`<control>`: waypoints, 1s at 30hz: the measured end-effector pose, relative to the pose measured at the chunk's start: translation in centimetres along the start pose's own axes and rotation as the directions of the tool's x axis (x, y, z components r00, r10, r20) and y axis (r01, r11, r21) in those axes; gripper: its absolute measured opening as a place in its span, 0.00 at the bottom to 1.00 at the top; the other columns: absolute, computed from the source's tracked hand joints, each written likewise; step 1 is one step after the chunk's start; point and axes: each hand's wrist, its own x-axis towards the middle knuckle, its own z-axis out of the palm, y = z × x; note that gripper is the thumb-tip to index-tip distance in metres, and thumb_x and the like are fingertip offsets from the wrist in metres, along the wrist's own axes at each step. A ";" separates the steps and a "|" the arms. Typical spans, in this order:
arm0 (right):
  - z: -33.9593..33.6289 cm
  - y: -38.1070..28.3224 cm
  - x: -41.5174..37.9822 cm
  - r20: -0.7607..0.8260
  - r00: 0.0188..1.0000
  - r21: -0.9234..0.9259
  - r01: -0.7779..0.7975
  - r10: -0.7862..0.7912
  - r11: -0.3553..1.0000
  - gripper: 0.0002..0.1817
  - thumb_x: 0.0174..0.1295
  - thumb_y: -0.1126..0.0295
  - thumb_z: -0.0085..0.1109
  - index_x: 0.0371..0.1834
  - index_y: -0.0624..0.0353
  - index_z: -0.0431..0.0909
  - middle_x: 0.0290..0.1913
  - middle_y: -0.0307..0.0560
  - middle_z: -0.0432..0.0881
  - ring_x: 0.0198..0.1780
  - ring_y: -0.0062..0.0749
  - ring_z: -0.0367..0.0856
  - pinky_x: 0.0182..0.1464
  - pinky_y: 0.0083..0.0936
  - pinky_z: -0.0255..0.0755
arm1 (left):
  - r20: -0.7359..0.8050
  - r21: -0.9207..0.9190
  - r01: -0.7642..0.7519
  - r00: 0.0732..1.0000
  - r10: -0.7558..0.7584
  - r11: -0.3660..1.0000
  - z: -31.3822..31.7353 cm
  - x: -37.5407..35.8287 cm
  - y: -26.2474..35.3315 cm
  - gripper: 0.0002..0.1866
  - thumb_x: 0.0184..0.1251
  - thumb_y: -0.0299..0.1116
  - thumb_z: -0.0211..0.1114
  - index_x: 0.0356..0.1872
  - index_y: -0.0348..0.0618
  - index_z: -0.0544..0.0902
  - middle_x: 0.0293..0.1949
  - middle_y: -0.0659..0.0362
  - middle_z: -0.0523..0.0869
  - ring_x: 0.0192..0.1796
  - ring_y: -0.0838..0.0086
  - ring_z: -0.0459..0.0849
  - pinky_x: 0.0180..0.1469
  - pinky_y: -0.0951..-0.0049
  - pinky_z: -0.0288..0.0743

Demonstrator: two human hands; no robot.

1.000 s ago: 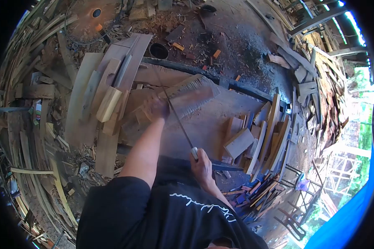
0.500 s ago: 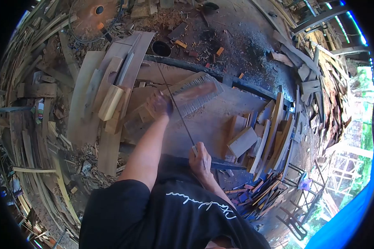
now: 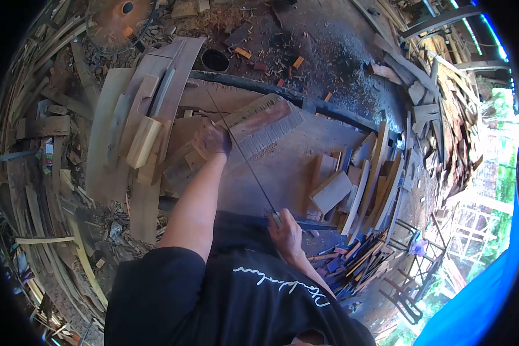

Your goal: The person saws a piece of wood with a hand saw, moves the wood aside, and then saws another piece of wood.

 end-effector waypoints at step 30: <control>-0.7 1.5 -3.0 0.020 0.996 0.068 -0.083 0.082 0.994 0.13 0.64 0.67 0.65 0.39 0.61 0.71 0.31 0.56 0.78 0.33 0.57 0.82 0.34 0.45 0.77 | 0.046 0.039 -0.044 0.998 0.042 0.998 0.9 0.7 -0.6 0.11 0.69 0.41 0.51 0.40 0.54 0.81 0.43 0.58 0.88 0.50 0.58 0.82 0.53 0.55 0.69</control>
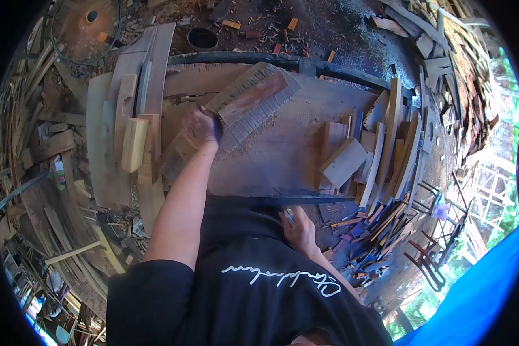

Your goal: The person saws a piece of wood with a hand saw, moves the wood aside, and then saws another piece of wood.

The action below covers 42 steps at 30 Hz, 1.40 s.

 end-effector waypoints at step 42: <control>1.4 -2.6 0.3 -0.012 0.999 -0.002 -0.032 0.032 0.999 0.12 0.65 0.67 0.62 0.40 0.60 0.68 0.33 0.61 0.79 0.36 0.62 0.82 0.35 0.48 0.76 | -0.075 -0.081 -0.115 0.991 0.109 0.990 1.5 0.7 -0.1 0.11 0.68 0.39 0.53 0.41 0.51 0.82 0.43 0.51 0.88 0.52 0.57 0.82 0.53 0.55 0.71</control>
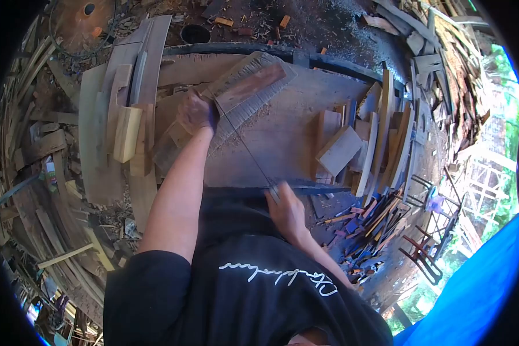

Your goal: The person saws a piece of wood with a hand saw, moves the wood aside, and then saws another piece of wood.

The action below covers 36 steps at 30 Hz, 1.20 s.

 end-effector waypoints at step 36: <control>2.1 -0.4 9.4 -0.031 0.984 0.088 0.179 -0.177 0.980 0.14 0.65 0.65 0.64 0.40 0.60 0.68 0.31 0.67 0.81 0.37 0.69 0.80 0.36 0.52 0.73 | -0.277 -0.055 -0.098 0.958 0.079 0.994 -2.5 -1.9 1.0 0.17 0.66 0.44 0.56 0.45 0.44 0.82 0.46 0.50 0.84 0.52 0.56 0.80 0.53 0.52 0.72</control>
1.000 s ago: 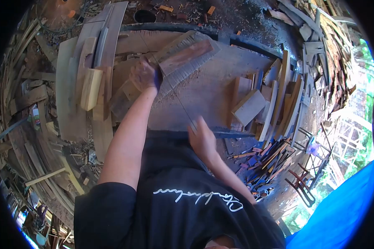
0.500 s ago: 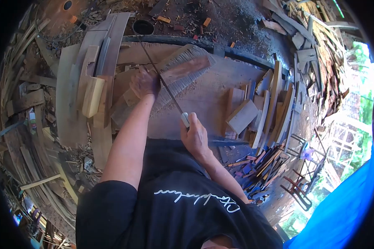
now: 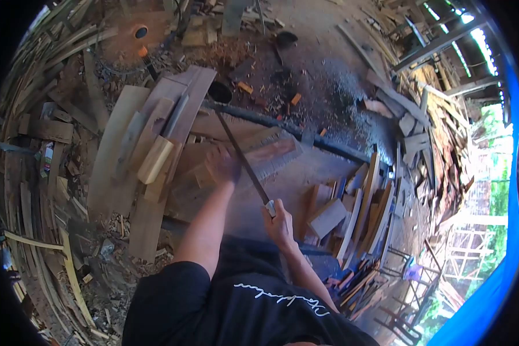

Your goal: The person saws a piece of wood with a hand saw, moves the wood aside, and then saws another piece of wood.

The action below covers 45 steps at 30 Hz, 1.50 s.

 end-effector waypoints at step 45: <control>-5.5 5.9 -5.5 0.134 0.991 0.013 0.027 -0.028 1.000 0.12 0.67 0.67 0.61 0.43 0.60 0.69 0.37 0.61 0.80 0.39 0.65 0.80 0.38 0.52 0.75 | 0.028 0.106 0.280 0.958 -0.284 0.954 5.8 -1.9 1.0 0.15 0.64 0.42 0.56 0.31 0.46 0.88 0.39 0.54 0.88 0.49 0.58 0.83 0.50 0.52 0.72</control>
